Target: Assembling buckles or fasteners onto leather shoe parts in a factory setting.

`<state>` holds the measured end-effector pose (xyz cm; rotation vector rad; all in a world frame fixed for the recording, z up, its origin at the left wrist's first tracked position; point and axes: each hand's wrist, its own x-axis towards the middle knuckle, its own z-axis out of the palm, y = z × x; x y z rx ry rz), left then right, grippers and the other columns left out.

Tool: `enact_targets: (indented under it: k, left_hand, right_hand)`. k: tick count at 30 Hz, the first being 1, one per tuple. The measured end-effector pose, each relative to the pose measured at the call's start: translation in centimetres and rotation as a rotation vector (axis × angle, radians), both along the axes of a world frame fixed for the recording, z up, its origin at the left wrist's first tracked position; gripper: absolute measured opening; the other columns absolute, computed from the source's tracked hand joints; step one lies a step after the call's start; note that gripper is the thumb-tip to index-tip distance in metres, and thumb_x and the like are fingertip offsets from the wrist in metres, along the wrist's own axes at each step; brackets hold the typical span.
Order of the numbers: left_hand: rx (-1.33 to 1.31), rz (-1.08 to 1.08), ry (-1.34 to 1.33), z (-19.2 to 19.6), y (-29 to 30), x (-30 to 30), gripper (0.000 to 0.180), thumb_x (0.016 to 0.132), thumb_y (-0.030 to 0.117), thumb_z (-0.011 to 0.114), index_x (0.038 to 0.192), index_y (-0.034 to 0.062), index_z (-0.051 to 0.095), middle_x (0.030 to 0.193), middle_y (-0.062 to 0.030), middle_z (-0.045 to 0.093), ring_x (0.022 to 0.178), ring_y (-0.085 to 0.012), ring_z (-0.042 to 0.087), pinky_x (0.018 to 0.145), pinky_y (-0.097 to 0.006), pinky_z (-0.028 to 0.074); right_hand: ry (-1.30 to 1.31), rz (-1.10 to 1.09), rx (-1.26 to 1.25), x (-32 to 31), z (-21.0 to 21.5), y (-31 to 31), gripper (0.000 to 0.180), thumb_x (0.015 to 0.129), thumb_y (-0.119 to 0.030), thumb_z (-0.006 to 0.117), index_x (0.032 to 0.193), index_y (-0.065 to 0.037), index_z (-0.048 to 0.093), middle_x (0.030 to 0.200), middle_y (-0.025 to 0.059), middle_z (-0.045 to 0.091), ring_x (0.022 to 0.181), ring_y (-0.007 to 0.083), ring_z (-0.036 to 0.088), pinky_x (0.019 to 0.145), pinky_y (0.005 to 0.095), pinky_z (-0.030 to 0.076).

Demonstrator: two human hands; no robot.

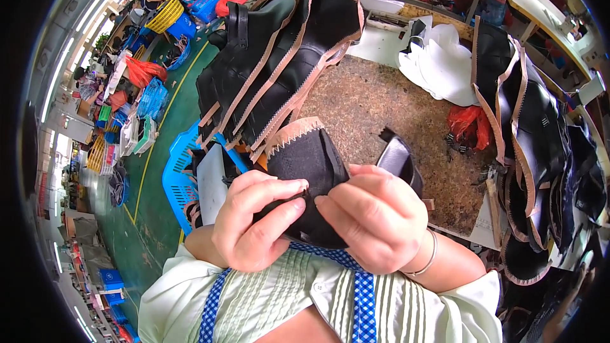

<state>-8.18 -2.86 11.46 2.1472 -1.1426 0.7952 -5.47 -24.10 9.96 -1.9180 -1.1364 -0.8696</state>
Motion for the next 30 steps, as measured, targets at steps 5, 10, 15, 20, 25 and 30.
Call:
enact_targets:
  k: [5,10,15,20,25,30]
  left_hand:
    - [0.018,-0.136,0.186,1.0,0.8,0.5,0.050,0.054,-0.008,0.068,0.104,-0.0071,0.068,0.112,-0.0213,0.061,0.101,-0.0320,0.065,0.082,-0.045,0.050]
    - [-0.218,-0.109,0.074,-0.1,0.3,0.5,0.043,0.065,-0.002,0.069,0.106,-0.0123,0.065,0.115,-0.0240,0.063,0.102,-0.0328,0.062,0.088,-0.044,0.054]
    - [-0.131,-0.080,0.085,-0.2,0.4,0.5,0.053,0.056,-0.001,0.067,0.108,-0.0109,0.066,0.115,-0.0228,0.063,0.100,-0.0325,0.066,0.084,-0.043,0.053]
    - [0.058,-0.129,0.221,2.2,0.7,1.2,0.044,0.059,-0.005,0.071,0.102,-0.0025,0.069,0.108,-0.0138,0.065,0.099,-0.0344,0.068,0.087,-0.043,0.051]
    - [-0.145,0.048,0.438,2.9,-0.7,0.7,0.048,0.058,-0.009,0.077,0.105,-0.0023,0.068,0.122,-0.0191,0.056,0.104,-0.0259,0.065,0.086,-0.034,0.055]
    - [0.060,-0.029,0.351,2.1,0.3,2.4,0.034,0.060,-0.002,0.075,0.093,0.0012,0.066,0.098,-0.0104,0.067,0.090,-0.0280,0.067,0.087,-0.040,0.053]
  right_hand:
    - [-0.307,-0.052,-0.123,-0.3,-0.4,-0.3,0.033,0.058,-0.016,0.063,0.086,-0.002,0.073,0.095,0.0076,0.064,0.080,0.0206,0.062,0.078,0.0369,0.059]
    - [-0.283,-0.075,-0.068,-0.9,0.6,0.1,0.036,0.058,-0.015,0.064,0.089,-0.001,0.074,0.094,0.0087,0.064,0.079,0.0207,0.063,0.077,0.0368,0.059]
    - [-0.237,-0.070,-0.001,-0.7,-0.1,0.4,0.038,0.056,-0.014,0.065,0.090,0.001,0.075,0.092,0.0101,0.064,0.078,0.0205,0.064,0.074,0.0357,0.059]
    - [-0.332,-0.060,-0.051,-0.3,-0.1,0.3,0.031,0.060,-0.012,0.066,0.087,0.001,0.073,0.090,0.0104,0.063,0.076,0.0209,0.063,0.072,0.0365,0.060]
    - [-0.370,-0.114,-0.114,-0.3,0.3,0.1,0.026,0.064,-0.014,0.066,0.085,0.000,0.072,0.087,0.0100,0.063,0.075,0.0210,0.063,0.073,0.0378,0.060]
    - [-0.233,-0.102,-0.152,0.1,-0.3,0.3,0.029,0.064,-0.009,0.066,0.090,0.003,0.070,0.088,0.0111,0.062,0.073,0.0204,0.062,0.067,0.0335,0.056]
